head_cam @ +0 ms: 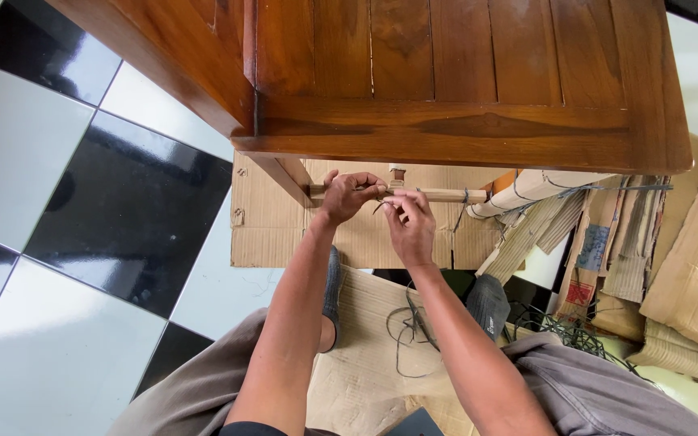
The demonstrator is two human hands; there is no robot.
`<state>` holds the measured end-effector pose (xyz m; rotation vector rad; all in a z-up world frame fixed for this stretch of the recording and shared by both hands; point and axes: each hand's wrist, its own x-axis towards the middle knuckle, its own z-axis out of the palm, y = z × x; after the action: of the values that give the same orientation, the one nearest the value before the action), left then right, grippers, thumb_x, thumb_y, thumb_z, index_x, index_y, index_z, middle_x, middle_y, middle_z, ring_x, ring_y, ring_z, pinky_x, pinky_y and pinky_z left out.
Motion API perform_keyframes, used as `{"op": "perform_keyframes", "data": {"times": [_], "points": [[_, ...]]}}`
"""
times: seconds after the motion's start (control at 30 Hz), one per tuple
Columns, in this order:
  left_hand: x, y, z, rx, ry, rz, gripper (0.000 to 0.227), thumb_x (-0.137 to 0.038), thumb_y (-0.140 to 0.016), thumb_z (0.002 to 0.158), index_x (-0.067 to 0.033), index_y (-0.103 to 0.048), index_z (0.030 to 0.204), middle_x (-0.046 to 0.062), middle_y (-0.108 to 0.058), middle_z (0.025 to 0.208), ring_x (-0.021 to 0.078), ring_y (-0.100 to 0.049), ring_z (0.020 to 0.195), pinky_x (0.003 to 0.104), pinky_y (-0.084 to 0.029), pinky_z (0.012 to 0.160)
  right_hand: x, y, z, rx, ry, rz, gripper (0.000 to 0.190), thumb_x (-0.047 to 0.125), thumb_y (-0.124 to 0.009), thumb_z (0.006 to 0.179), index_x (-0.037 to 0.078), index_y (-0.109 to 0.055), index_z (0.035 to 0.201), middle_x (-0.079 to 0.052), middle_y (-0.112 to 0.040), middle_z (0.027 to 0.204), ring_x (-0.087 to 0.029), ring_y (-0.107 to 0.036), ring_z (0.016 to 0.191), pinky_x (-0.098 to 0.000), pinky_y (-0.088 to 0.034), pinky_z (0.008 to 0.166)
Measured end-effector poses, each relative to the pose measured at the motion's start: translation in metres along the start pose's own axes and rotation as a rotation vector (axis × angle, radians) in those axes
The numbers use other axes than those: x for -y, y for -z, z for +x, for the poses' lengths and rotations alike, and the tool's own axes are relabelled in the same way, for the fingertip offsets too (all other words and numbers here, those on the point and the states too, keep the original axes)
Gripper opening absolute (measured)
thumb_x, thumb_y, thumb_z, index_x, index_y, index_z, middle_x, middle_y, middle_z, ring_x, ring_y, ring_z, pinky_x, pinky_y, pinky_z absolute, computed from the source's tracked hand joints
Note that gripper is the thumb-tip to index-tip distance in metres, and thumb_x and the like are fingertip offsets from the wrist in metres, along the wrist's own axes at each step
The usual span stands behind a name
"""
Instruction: Wrapping wooden chair legs with cardboard and securing them with string
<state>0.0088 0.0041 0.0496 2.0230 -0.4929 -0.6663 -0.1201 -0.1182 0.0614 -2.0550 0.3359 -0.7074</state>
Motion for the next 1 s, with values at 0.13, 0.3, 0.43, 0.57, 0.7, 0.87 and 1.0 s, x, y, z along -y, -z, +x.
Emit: {"op": "perform_keyframes", "data": {"times": [0.13, 0.3, 0.43, 0.57, 0.7, 0.87, 1.0], "points": [[0.003, 0.001, 0.001, 0.014, 0.004, -0.015, 0.014, -0.047, -0.073, 0.091, -0.0350, -0.077, 0.097, -0.017, -0.076, 0.079, 0.0030, -0.072, 0.091, 0.042, -0.007, 0.119, 0.010, 0.007, 0.016, 0.053, 0.036, -0.012, 0.004, 0.012, -0.076, 0.095, 0.010, -0.077, 0.098, -0.014, -0.074, 0.112, -0.029, -0.075, 0.076, -0.0275, -0.057, 0.054], [0.002, 0.000, 0.001, 0.017, -0.002, -0.017, 0.016, -0.051, -0.073, 0.091, -0.0356, -0.077, 0.097, -0.018, -0.075, 0.080, 0.0020, -0.071, 0.090, 0.042, -0.008, 0.120, 0.004, 0.008, 0.015, 0.164, -0.132, 0.005, 0.002, 0.020, -0.077, 0.095, 0.020, -0.077, 0.097, -0.007, -0.076, 0.088, -0.027, -0.077, 0.082, -0.0360, -0.061, 0.064], [-0.006, 0.007, -0.005, 0.053, 0.022, 0.024, 0.015, -0.046, -0.072, 0.093, -0.0347, -0.075, 0.102, -0.017, -0.075, 0.085, 0.0021, -0.070, 0.097, 0.045, -0.006, 0.123, 0.000, 0.005, 0.015, 0.145, -0.159, 0.017, 0.003, 0.015, -0.078, 0.093, 0.017, -0.077, 0.095, -0.010, -0.075, 0.085, -0.029, -0.076, 0.079, -0.0371, -0.059, 0.062], [0.000, 0.006, -0.002, 0.117, 0.027, 0.032, 0.015, -0.036, -0.074, 0.088, -0.0359, -0.072, 0.102, -0.021, -0.074, 0.086, -0.0003, -0.070, 0.101, 0.044, -0.008, 0.123, 0.005, 0.003, 0.020, 0.122, -0.267, 0.038, 0.003, 0.015, -0.075, 0.091, 0.016, -0.074, 0.094, -0.006, -0.073, 0.073, -0.019, -0.072, 0.066, -0.0315, -0.058, 0.063], [0.007, 0.003, 0.001, 0.121, 0.035, 0.013, 0.017, -0.032, -0.075, 0.087, -0.0357, -0.070, 0.103, -0.023, -0.072, 0.086, -0.0040, -0.069, 0.101, 0.043, -0.007, 0.122, 0.011, 0.007, 0.025, 0.112, -0.309, 0.048, 0.008, 0.012, -0.075, 0.089, 0.014, -0.068, 0.092, -0.007, -0.072, 0.069, -0.018, -0.069, 0.062, -0.0308, -0.056, 0.062], [0.007, 0.000, 0.002, 0.069, 0.027, -0.006, 0.023, -0.032, -0.079, 0.082, -0.0352, -0.071, 0.103, -0.022, -0.072, 0.086, -0.0018, -0.067, 0.102, 0.042, -0.007, 0.123, 0.008, 0.011, 0.021, 0.173, -0.186, -0.095, 0.007, 0.013, -0.073, 0.091, 0.019, -0.069, 0.090, -0.003, -0.073, 0.069, -0.022, -0.074, 0.067, -0.0338, -0.058, 0.062], [0.012, -0.002, 0.006, 0.038, 0.012, -0.034, 0.025, -0.030, -0.080, 0.080, -0.0342, -0.073, 0.103, -0.021, -0.072, 0.087, -0.0013, -0.066, 0.101, 0.042, -0.008, 0.123, 0.002, 0.007, 0.016, 0.171, 0.031, -0.240, 0.002, 0.018, -0.072, 0.096, 0.020, -0.072, 0.096, -0.002, -0.074, 0.075, -0.026, -0.074, 0.076, -0.0374, -0.059, 0.067]]}}
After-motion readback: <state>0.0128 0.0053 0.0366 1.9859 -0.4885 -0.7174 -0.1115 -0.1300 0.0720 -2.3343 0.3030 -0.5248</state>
